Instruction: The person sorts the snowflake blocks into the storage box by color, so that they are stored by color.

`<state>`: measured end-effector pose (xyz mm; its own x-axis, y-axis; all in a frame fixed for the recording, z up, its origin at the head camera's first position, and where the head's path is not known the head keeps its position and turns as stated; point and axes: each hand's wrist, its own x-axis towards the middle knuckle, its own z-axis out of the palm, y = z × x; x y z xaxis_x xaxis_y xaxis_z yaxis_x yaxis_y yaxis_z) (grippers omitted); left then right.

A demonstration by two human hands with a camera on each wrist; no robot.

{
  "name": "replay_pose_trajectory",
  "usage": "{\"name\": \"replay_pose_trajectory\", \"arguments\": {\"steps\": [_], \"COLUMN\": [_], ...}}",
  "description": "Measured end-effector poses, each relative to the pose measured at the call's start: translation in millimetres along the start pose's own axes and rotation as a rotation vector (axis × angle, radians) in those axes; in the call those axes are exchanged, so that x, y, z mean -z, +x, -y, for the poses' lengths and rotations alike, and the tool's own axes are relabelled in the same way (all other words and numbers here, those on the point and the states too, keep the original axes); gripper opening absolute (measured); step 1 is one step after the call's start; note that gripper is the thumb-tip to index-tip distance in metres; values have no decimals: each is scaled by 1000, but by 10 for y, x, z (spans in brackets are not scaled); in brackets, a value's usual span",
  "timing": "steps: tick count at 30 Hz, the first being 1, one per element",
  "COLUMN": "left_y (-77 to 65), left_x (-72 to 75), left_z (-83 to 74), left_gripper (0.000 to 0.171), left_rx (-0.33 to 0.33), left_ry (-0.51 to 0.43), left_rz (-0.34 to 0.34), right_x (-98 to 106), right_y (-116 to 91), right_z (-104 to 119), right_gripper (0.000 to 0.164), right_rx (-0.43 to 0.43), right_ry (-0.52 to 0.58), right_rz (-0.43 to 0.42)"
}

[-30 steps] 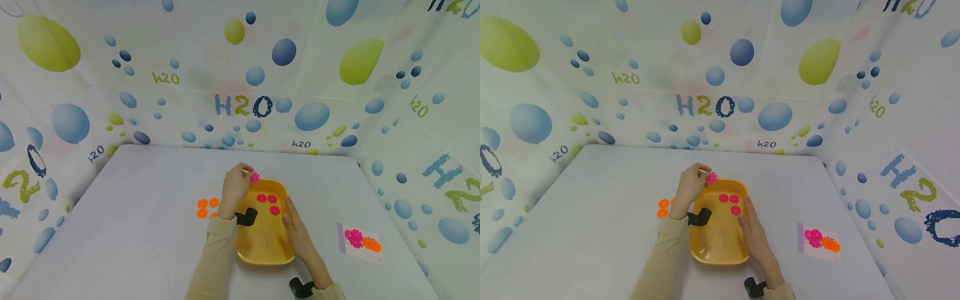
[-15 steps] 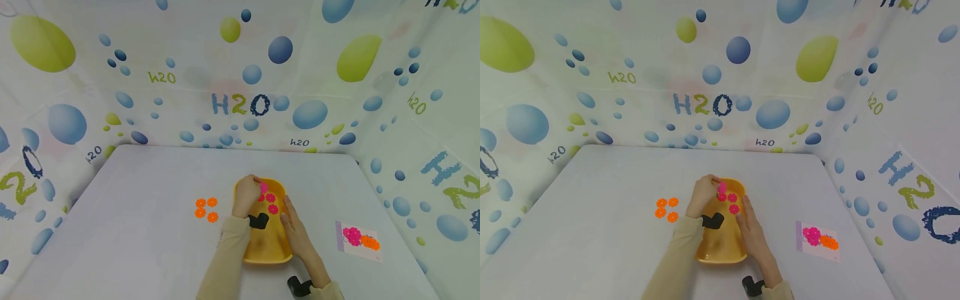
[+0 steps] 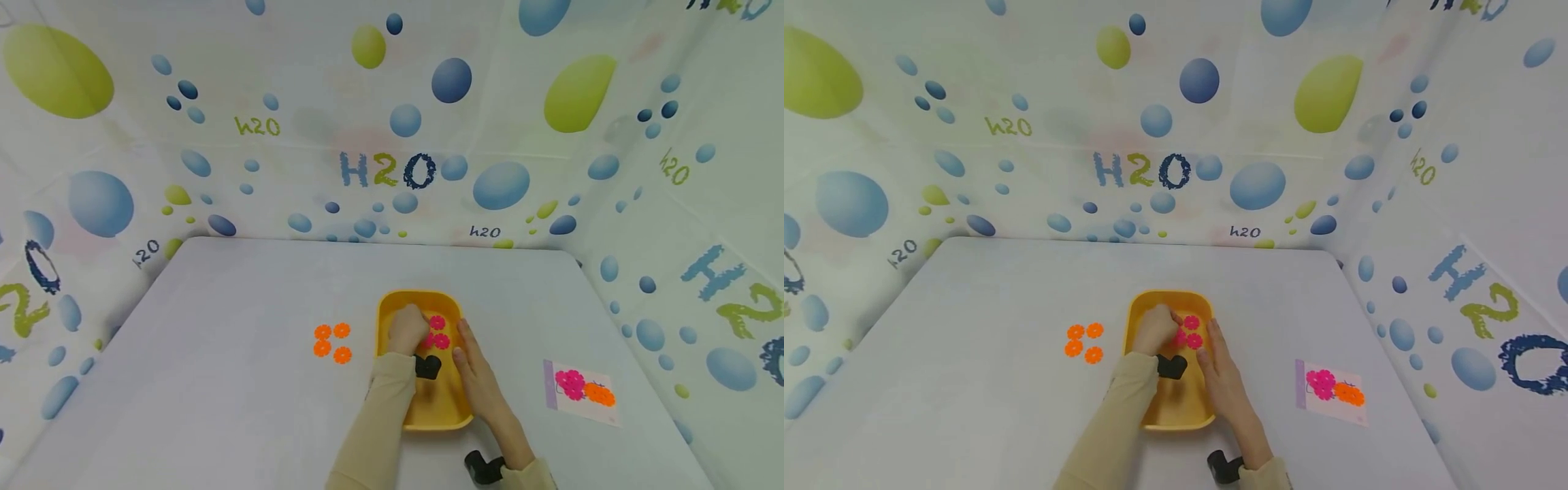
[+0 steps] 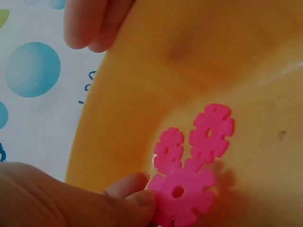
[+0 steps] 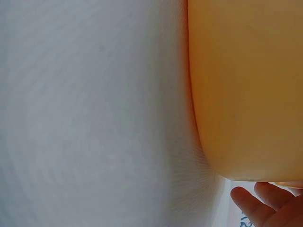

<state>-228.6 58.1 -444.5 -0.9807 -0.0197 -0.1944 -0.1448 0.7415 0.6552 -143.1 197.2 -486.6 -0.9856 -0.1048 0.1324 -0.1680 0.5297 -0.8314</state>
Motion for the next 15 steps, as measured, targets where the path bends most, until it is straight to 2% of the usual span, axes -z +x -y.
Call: {"name": "replay_pose_trajectory", "arguments": {"steps": [4,7,11,15], "left_y": [32,57,88,109], "left_x": [-26,-38,-48,-54], "left_z": [-3,-1,-9,-27], "left_gripper": [20,18,20,15], "left_rx": [70,96,97,96], "left_ry": [43,73,106,139], "left_rz": [27,30,5,-15], "right_x": [0,-3,-6,-1], "right_y": [3,6,6,-4], "right_z": [9,13,4,-6], "right_gripper": [57,57,58,56], "right_rx": [-10,-10,1,3], "right_ry": [-3,-3,1,-11], "right_rz": [2,5,-1,-9]}}
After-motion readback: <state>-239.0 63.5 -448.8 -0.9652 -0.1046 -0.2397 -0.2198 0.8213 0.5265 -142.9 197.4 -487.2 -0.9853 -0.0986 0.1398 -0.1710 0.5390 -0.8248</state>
